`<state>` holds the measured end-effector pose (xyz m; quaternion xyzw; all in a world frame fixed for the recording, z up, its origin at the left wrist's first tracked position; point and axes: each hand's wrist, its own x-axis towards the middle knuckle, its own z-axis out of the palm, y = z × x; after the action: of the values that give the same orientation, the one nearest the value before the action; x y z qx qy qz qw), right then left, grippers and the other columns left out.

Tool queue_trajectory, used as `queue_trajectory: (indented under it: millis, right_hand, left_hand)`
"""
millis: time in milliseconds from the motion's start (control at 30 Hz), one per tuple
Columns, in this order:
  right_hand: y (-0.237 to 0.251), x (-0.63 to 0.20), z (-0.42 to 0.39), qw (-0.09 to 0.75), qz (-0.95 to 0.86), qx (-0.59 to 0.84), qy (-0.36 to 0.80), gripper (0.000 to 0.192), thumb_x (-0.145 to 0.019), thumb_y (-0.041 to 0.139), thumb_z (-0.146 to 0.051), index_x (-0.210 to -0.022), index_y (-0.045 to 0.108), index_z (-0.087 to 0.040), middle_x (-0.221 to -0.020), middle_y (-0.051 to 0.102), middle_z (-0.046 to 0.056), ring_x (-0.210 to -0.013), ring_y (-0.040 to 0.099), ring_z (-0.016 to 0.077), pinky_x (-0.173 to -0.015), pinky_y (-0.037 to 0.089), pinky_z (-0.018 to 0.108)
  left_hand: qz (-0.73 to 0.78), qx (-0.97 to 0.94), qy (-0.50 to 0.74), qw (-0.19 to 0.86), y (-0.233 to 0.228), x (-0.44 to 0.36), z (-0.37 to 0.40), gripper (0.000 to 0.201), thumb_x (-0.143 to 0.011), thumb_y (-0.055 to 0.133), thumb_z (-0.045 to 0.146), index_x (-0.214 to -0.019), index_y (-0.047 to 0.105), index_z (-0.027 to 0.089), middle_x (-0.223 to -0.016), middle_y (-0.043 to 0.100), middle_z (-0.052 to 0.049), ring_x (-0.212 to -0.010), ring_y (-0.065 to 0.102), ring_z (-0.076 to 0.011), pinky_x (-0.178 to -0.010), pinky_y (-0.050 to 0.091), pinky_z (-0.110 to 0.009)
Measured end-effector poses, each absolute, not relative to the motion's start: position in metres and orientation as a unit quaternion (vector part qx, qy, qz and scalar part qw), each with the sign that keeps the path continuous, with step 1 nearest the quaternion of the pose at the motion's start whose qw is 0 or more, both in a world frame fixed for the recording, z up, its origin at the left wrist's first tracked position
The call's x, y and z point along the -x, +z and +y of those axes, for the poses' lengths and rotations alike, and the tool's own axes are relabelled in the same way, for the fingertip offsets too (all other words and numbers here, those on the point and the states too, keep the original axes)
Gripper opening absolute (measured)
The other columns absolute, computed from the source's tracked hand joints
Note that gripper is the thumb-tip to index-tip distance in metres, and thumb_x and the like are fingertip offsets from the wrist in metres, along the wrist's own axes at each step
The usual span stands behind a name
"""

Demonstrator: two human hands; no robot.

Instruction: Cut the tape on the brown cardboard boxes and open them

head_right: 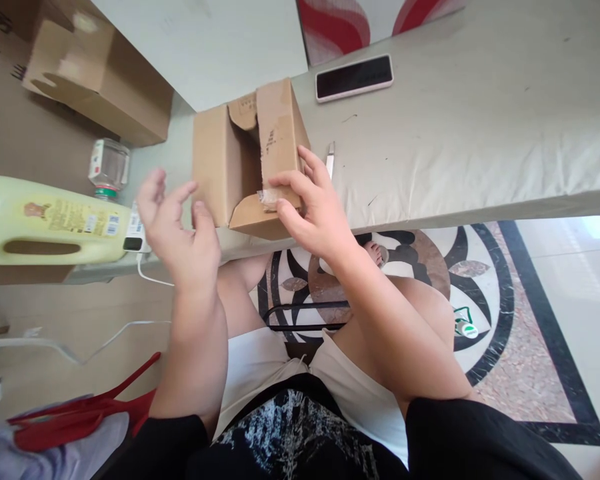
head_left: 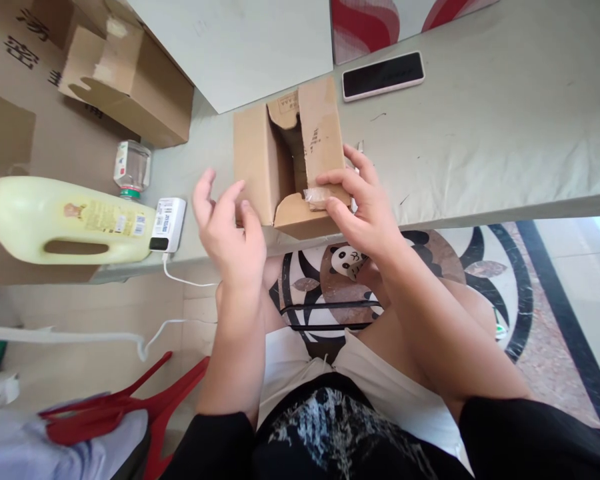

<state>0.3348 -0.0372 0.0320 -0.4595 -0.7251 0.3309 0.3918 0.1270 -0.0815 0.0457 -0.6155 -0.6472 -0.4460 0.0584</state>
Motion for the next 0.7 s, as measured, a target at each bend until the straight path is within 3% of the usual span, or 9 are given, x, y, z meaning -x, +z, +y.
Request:
queue_trajectory:
  millis: [133, 200, 233, 367, 533, 700]
  right_hand:
    - [0.031, -0.336, -0.038, 0.393, -0.725, 0.457, 0.333, 0.028, -0.094, 0.051, -0.033, -0.118, 0.065, -0.029, -0.158, 0.040, 0.007, -0.158, 0.025, 0.0303, -0.124, 0.033, 0.059]
    - [0.026, -0.337, -0.036, 0.406, -0.728, 0.445, 0.328, 0.028, -0.096, 0.050, -0.038, -0.118, 0.064, -0.028, -0.158, 0.040, 0.009, -0.157, 0.026, 0.0314, -0.124, 0.033, 0.059]
    - [0.023, -0.337, -0.035, 0.416, -0.731, 0.434, 0.324, 0.030, -0.096, 0.050, -0.041, -0.119, 0.064, -0.027, -0.158, 0.040, 0.010, -0.157, 0.027, 0.0321, -0.124, 0.033, 0.060]
    - [0.010, -0.338, -0.029, 0.454, -0.751, 0.369, 0.306, 0.041, -0.094, 0.055, -0.054, -0.124, 0.061, -0.027, -0.157, 0.040, 0.011, -0.155, 0.028, 0.0349, -0.123, 0.032, 0.062]
    - [0.006, -0.337, -0.026, 0.466, -0.752, 0.354, 0.304, 0.045, -0.092, 0.057, -0.058, -0.125, 0.059, -0.027, -0.156, 0.041, 0.012, -0.154, 0.030, 0.0354, -0.123, 0.032, 0.062]
    - [0.008, -0.337, -0.027, 0.466, -0.749, 0.354, 0.310, 0.046, -0.092, 0.055, -0.060, -0.125, 0.058, -0.028, -0.156, 0.041, 0.012, -0.154, 0.030, 0.0348, -0.123, 0.031, 0.062]
  left_hand:
    - [-0.589, 0.719, -0.369, 0.000, 0.085, -0.153, -0.085, 0.024, -0.095, 0.054, 0.020, -0.109, 0.070, 0.030, -0.120, 0.068, -0.003, -0.137, 0.055, -0.0259, -0.127, 0.038, -0.049]
    - [-0.594, 0.749, -0.291, 0.024, 0.102, -0.167, -0.085, 0.021, -0.091, 0.059, 0.023, -0.109, 0.070, 0.027, -0.115, 0.072, -0.003, -0.127, 0.061, -0.0276, -0.128, 0.035, -0.051]
    - [-0.623, 0.745, -0.237, 0.009, 0.109, -0.173, -0.085, 0.024, -0.092, 0.060, 0.027, -0.113, 0.069, 0.026, -0.117, 0.072, -0.004, -0.123, 0.064, -0.0292, -0.129, 0.029, -0.057]
    - [-0.728, 0.675, -0.109, -0.045, 0.123, -0.186, -0.084, 0.031, -0.093, 0.058, 0.038, -0.122, 0.067, 0.028, -0.132, 0.067, -0.010, -0.129, 0.059, -0.0367, -0.121, 0.031, -0.067]
    - [-0.690, 0.684, -0.202, -0.124, 0.110, -0.184, -0.077, 0.036, -0.091, 0.061, 0.034, -0.125, 0.063, 0.025, -0.124, 0.071, -0.009, -0.129, 0.060, -0.0318, -0.120, 0.038, -0.056]
    - [-0.646, 0.608, -0.375, -0.268, 0.090, -0.180, -0.068, 0.050, -0.088, 0.068, 0.028, -0.136, 0.054, 0.028, -0.105, 0.075, -0.005, -0.106, 0.070, -0.0230, -0.101, 0.055, -0.041]
